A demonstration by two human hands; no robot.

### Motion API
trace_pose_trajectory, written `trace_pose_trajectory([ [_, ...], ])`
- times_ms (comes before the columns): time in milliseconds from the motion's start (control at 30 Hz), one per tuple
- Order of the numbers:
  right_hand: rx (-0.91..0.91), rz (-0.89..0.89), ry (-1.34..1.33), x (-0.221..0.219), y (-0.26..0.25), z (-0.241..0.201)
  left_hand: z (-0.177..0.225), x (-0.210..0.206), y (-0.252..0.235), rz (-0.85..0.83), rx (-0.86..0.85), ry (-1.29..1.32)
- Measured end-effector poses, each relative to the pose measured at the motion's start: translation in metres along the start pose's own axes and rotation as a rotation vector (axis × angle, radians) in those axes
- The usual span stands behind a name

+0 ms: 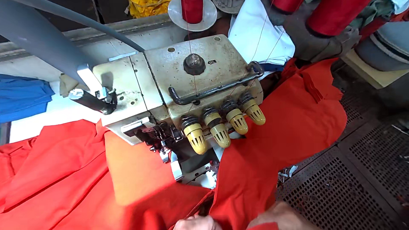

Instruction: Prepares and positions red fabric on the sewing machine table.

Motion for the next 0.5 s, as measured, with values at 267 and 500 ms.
trace_pose_trajectory([
  [267, -0.219, 0.739, 0.176, 0.092, 0.011, 0.054, 0.008, 0.013, -0.085, 0.559, -0.042, -0.082],
  [500, -0.349, 0.723, 0.298, 0.099, 0.008, 0.07, -0.003, 0.009, -0.104, 0.639, 0.034, -0.44],
])
Point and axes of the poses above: each hand's wrist, its own y-axis away from the middle knuckle, its own x-axis out of the back of the hand, z = x × y, the point moved 10 cm from there along -y, towards the middle knuckle, and after that the axes turned 9 degrees about x, right-handed, at the moved point
